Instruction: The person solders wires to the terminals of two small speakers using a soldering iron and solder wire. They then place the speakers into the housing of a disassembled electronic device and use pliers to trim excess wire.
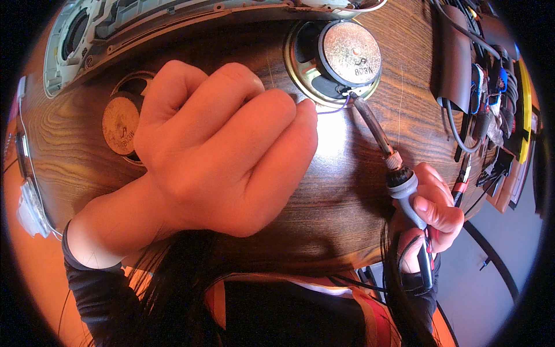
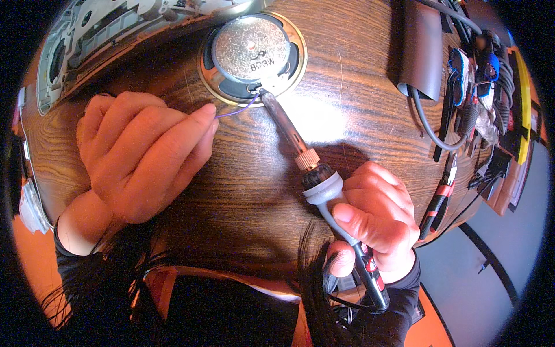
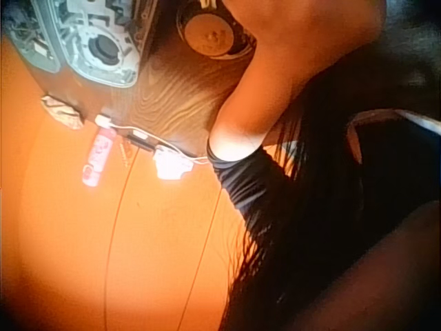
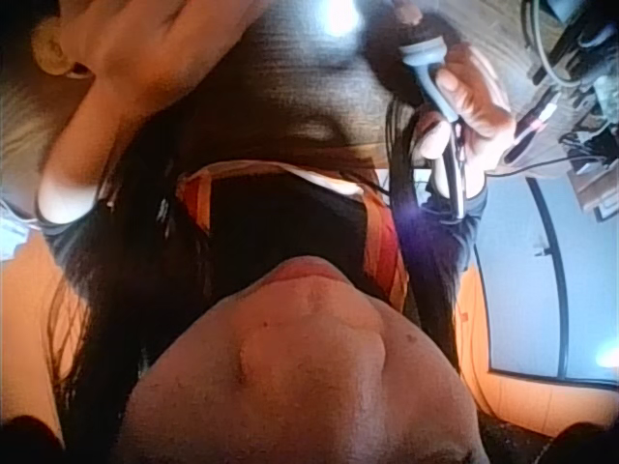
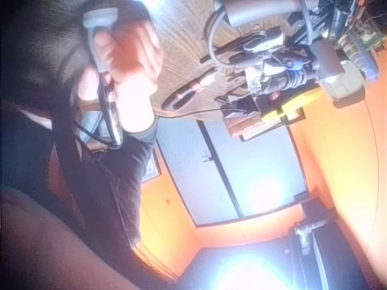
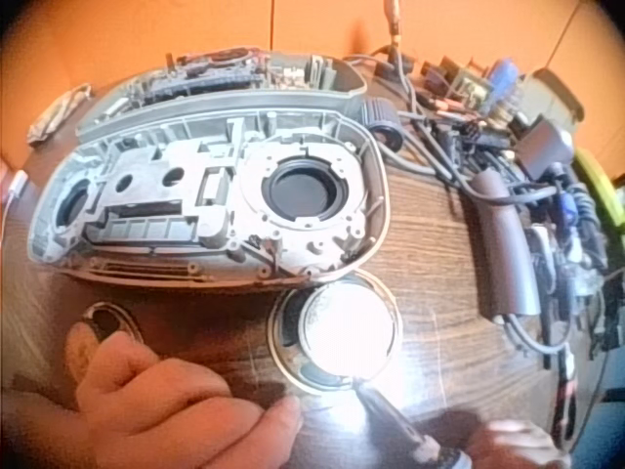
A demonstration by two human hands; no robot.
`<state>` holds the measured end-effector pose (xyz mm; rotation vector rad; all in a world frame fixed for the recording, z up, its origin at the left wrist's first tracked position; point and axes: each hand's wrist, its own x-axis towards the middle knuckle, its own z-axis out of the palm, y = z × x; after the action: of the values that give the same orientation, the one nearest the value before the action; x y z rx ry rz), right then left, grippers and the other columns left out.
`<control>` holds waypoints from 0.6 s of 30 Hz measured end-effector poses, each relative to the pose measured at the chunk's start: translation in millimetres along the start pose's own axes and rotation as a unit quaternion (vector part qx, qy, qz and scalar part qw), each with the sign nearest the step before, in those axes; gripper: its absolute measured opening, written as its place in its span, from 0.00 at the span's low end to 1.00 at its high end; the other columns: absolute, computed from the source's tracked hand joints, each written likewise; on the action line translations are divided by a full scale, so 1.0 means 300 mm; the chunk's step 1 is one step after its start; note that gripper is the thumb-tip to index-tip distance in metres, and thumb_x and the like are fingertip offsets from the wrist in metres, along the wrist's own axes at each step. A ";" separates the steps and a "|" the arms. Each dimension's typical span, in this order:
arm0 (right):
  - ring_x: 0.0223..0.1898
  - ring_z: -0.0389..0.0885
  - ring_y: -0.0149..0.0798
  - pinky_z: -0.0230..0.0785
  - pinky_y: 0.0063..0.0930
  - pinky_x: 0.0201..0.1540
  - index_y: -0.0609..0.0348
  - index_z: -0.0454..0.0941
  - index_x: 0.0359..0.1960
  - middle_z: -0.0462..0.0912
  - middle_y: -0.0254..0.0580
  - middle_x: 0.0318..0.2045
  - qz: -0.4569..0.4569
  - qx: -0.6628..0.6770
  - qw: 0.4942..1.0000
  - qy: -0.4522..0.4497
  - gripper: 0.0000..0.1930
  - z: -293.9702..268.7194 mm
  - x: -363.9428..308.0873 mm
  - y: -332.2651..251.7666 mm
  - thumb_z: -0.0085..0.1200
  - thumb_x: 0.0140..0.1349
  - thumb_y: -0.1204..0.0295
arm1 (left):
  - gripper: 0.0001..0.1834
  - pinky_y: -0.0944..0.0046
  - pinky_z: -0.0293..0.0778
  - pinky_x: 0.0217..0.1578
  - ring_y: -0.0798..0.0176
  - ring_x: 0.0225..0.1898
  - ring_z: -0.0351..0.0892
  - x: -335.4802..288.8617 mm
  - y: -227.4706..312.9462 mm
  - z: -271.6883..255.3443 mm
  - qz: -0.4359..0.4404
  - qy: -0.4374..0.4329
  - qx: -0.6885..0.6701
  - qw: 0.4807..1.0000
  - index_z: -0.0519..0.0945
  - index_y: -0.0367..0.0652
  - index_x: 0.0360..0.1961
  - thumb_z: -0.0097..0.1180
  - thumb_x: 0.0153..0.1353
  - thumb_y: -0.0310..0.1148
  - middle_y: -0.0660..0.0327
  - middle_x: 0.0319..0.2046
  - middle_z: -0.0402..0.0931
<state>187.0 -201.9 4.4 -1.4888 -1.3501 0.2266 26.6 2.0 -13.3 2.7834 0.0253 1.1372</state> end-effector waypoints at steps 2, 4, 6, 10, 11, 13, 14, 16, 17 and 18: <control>0.16 0.68 0.41 0.62 0.33 0.21 0.62 0.73 0.36 0.73 0.41 0.16 0.003 0.015 1.000 -0.007 0.23 0.002 0.006 -0.001 0.53 0.63 0.50 | 0.15 0.67 0.57 0.22 0.66 0.21 0.70 0.000 0.000 0.001 0.001 0.002 0.003 1.000 0.82 0.39 0.32 0.68 0.38 0.23 0.67 0.21 0.73; 0.16 0.68 0.40 0.62 0.33 0.21 0.62 0.74 0.37 0.72 0.41 0.16 0.007 0.014 0.999 -0.036 0.22 -0.010 0.011 -0.006 0.52 0.63 0.51 | 0.15 0.67 0.57 0.22 0.66 0.21 0.70 0.000 0.000 0.000 -0.001 0.001 0.002 1.000 0.82 0.39 0.32 0.68 0.38 0.23 0.67 0.21 0.73; 0.16 0.68 0.40 0.62 0.33 0.21 0.62 0.74 0.37 0.72 0.41 0.16 0.002 0.002 0.999 -0.045 0.21 -0.023 0.010 -0.012 0.52 0.64 0.52 | 0.15 0.67 0.57 0.23 0.66 0.21 0.70 0.000 0.000 0.000 -0.002 -0.001 0.002 1.000 0.82 0.39 0.32 0.68 0.38 0.23 0.67 0.21 0.73; 0.35 0.76 0.48 0.64 0.45 0.44 0.58 0.72 0.40 0.77 0.46 0.27 0.067 -0.024 0.991 -0.115 0.23 -0.057 -0.006 -0.038 0.54 0.61 0.48 | 0.15 0.67 0.57 0.23 0.66 0.21 0.70 0.000 0.002 -0.001 -0.004 -0.002 0.001 1.000 0.82 0.39 0.32 0.69 0.38 0.23 0.67 0.21 0.73; 0.39 0.78 0.50 0.65 0.47 0.49 0.58 0.72 0.41 0.78 0.47 0.29 0.078 -0.046 0.989 -0.116 0.24 -0.067 -0.010 -0.046 0.54 0.60 0.48 | 0.15 0.67 0.57 0.23 0.66 0.21 0.70 0.001 0.001 -0.002 -0.003 -0.003 0.003 1.000 0.82 0.39 0.32 0.68 0.38 0.23 0.67 0.21 0.72; 0.40 0.78 0.50 0.65 0.48 0.49 0.58 0.71 0.41 0.78 0.48 0.30 0.070 -0.028 0.989 -0.128 0.24 -0.079 -0.016 -0.043 0.54 0.60 0.48 | 0.15 0.67 0.57 0.23 0.66 0.21 0.70 0.001 0.000 -0.003 -0.002 -0.005 0.002 1.000 0.82 0.39 0.32 0.68 0.39 0.23 0.67 0.21 0.72; 0.40 0.78 0.50 0.64 0.48 0.49 0.58 0.71 0.41 0.78 0.49 0.31 0.069 -0.028 0.989 -0.129 0.24 -0.083 -0.019 -0.042 0.54 0.61 0.48 | 0.15 0.67 0.57 0.23 0.66 0.21 0.70 0.001 0.000 -0.003 -0.002 -0.005 0.006 1.000 0.82 0.39 0.32 0.68 0.39 0.23 0.67 0.21 0.72; 0.41 0.78 0.51 0.64 0.49 0.50 0.58 0.71 0.41 0.79 0.50 0.32 0.074 -0.030 0.986 -0.145 0.24 -0.091 -0.021 -0.041 0.54 0.61 0.48 | 0.15 0.67 0.57 0.23 0.66 0.21 0.70 0.001 0.000 -0.003 -0.002 -0.004 0.004 1.000 0.82 0.39 0.32 0.68 0.39 0.23 0.67 0.21 0.72; 0.41 0.78 0.51 0.64 0.49 0.51 0.58 0.71 0.41 0.79 0.50 0.33 0.075 -0.031 0.986 -0.144 0.24 -0.093 -0.021 -0.041 0.54 0.61 0.48 | 0.15 0.67 0.57 0.23 0.66 0.21 0.70 0.001 0.000 -0.003 -0.003 -0.003 0.004 1.000 0.82 0.39 0.32 0.68 0.39 0.23 0.67 0.21 0.72; 0.41 0.78 0.51 0.64 0.49 0.51 0.59 0.71 0.41 0.79 0.50 0.33 0.074 -0.039 0.987 -0.134 0.24 -0.090 -0.025 -0.041 0.54 0.60 0.48 | 0.15 0.67 0.57 0.23 0.66 0.21 0.70 0.001 0.001 -0.002 -0.003 -0.002 0.004 1.000 0.82 0.39 0.32 0.68 0.39 0.23 0.67 0.21 0.72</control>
<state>196.5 -225.3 21.5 -1.6713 -1.4745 0.4893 26.4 1.8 -12.7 2.7903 0.0375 1.1318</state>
